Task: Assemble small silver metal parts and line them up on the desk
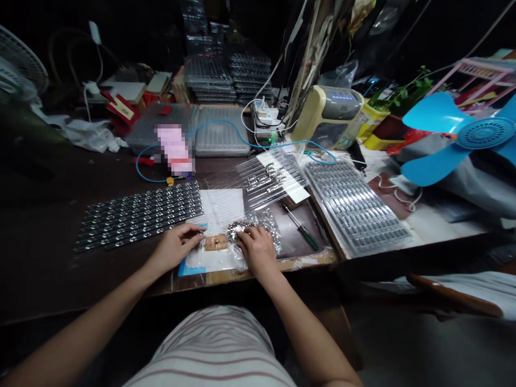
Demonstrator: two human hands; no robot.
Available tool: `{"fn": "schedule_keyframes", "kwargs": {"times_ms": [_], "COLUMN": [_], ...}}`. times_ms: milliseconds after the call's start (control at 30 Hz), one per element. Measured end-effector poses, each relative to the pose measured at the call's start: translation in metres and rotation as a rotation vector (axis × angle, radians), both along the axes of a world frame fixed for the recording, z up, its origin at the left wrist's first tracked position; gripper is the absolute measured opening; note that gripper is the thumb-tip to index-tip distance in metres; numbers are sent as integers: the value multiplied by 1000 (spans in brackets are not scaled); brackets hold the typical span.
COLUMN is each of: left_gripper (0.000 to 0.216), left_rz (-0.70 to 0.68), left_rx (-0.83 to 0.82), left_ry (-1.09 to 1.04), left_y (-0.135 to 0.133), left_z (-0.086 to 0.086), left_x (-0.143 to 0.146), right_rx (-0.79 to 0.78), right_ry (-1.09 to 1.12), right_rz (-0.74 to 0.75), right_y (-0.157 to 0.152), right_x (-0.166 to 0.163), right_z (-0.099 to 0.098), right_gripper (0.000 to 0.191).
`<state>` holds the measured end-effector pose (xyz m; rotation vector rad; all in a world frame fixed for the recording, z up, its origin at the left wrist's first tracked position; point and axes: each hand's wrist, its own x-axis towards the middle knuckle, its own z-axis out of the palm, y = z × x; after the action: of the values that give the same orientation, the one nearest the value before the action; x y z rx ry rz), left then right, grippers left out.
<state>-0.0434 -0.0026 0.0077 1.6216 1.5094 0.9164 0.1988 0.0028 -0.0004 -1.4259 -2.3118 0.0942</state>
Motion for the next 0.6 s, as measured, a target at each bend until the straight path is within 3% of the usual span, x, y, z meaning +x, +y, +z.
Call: {"fn": "schedule_keyframes", "kwargs": {"times_ms": [133,367,600], "left_gripper": [14,11,12], "left_rz": [-42,-33,-74], "left_rx": [166,237,310], "left_ry": [124,161,221], "left_y": [0,-6,-12], "left_z": [-5,-10,-13], "left_x": [11,20,25], "right_rx": [29,98,56], "right_ry": [114,277,399], "right_rz": [-41,-79,-42], "right_y": [4,8,7], "right_x": [-6,-9,-7], "right_z": [-9,-11,-12], "right_gripper": [12,16,18]}}
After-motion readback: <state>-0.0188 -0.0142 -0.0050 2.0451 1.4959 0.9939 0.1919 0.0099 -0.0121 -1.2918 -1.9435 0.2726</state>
